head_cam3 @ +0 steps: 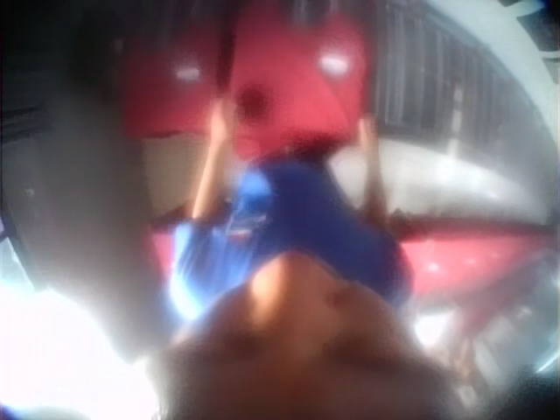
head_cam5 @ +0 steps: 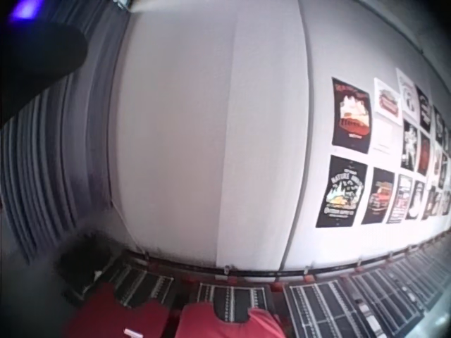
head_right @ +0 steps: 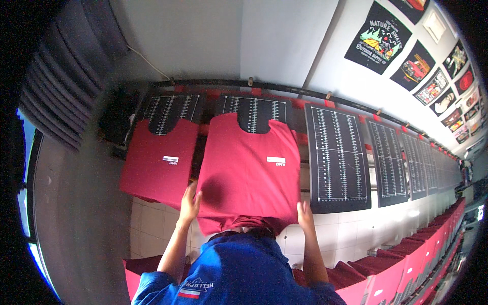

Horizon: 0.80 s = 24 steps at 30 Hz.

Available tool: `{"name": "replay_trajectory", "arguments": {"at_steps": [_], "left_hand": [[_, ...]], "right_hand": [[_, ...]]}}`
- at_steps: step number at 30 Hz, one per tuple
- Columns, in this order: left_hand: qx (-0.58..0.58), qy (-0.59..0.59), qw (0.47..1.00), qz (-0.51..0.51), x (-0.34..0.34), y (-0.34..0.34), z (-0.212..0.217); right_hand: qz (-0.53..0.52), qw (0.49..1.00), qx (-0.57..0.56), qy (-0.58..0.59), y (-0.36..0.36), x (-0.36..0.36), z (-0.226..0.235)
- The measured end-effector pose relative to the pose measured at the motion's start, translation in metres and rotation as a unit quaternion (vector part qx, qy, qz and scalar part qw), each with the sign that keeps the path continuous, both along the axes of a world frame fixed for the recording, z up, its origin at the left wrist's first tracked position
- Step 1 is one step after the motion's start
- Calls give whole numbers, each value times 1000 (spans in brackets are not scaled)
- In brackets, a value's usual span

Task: The person picks up maroon garments one by one, unfolding them and carefully aligning each one onto a series of printing platen boards on a long production table.

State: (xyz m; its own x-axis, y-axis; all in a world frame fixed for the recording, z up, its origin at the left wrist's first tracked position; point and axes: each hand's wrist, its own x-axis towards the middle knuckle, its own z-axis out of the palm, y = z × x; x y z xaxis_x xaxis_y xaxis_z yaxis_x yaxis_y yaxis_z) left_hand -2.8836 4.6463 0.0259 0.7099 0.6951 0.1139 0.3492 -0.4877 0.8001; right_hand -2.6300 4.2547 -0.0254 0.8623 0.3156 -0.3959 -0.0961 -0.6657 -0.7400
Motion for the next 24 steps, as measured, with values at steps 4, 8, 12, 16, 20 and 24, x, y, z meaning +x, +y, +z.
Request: {"name": "replay_trajectory", "arguments": {"at_steps": [4,8,12,16,20,24], "left_hand": [[-530,-64,844,58,8,58,-115],[-723,-59,689,6,-44,29,-161],[-753,-32,657,28,-102,9,-114],[-628,-88,773,34,-110,23,-23],[-482,-236,844,-9,-72,73,113],[-376,-392,830,-126,-114,130,186]], "right_hand": [[-10,928,259,269,60,44,-40],[0,815,331,476,23,13,-49],[-52,821,281,495,-67,-17,-62],[-55,883,335,324,-33,-6,51],[-70,904,420,42,-22,32,154],[50,782,607,-132,-32,35,227]]}}
